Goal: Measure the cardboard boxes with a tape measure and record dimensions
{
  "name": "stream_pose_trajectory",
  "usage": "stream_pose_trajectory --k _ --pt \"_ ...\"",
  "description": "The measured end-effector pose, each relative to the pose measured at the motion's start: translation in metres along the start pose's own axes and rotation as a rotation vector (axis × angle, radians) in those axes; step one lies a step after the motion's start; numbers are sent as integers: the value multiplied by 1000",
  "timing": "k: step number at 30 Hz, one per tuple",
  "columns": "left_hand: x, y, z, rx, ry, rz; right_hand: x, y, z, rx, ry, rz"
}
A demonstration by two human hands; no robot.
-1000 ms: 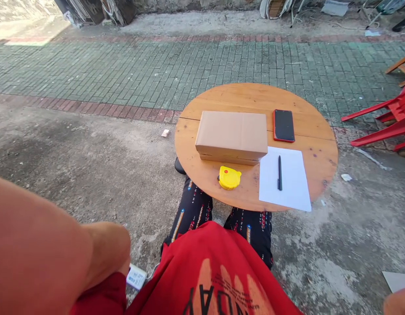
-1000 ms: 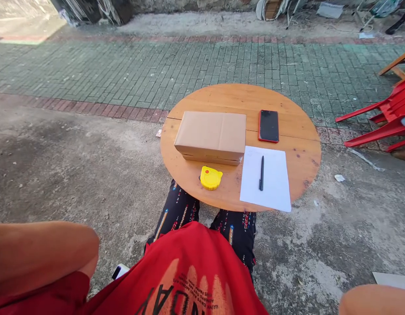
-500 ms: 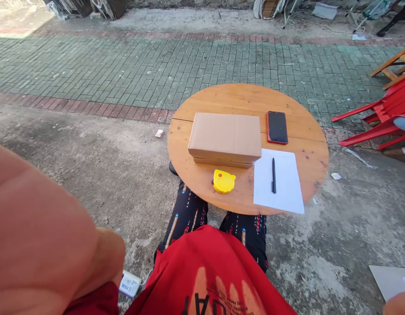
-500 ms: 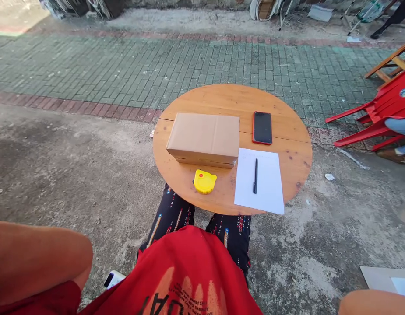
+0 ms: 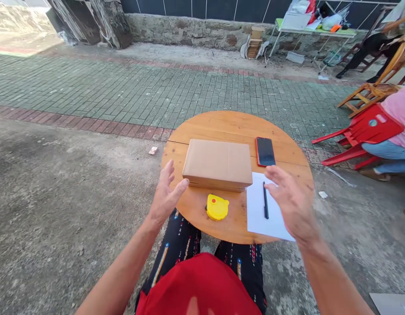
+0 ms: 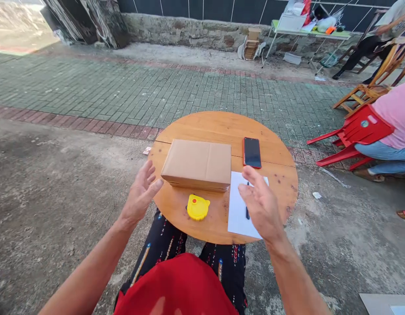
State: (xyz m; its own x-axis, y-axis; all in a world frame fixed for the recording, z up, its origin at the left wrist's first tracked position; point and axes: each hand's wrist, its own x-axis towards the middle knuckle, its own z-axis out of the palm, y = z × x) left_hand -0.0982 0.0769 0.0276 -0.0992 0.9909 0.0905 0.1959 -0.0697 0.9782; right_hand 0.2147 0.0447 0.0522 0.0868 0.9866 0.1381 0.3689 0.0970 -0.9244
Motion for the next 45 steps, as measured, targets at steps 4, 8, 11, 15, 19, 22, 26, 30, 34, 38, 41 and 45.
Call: stream_pose_trajectory --k 4,8,11,15,19,22,26,30,34,38,41,45 --pt "2 -32 18 -84 -20 -125 8 11 27 63 -78 158" --pt "15 -26 25 -57 -31 -43 23 12 45 84 -92 145" --pt "32 -25 23 -39 -7 -30 38 11 49 103 -114 114" --pt "21 -35 13 -33 59 -93 30 12 40 -39 -55 160" --pt "-43 -50 12 191 20 -43 -19 12 39 -246 -246 225" --pt "-85 -60 25 373 -158 112 -47 12 63 -296 -353 93" --pt "-86 -70 42 431 -171 217 -41 14 108 -280 -311 -23" --pt "-57 -71 40 433 -154 254 -26 17 107 -296 -314 -126" --pt "-58 -66 34 542 -67 298 -34 35 36 -567 -208 -188" --pt "-89 -52 56 600 -66 518 -32 67 -36 -1101 -161 -315" --pt "-102 -38 94 606 -287 670 -18 86 -54 -1239 -311 -571" --pt "-97 -27 144 638 -507 678 -2 96 -56 -1194 -429 -745"
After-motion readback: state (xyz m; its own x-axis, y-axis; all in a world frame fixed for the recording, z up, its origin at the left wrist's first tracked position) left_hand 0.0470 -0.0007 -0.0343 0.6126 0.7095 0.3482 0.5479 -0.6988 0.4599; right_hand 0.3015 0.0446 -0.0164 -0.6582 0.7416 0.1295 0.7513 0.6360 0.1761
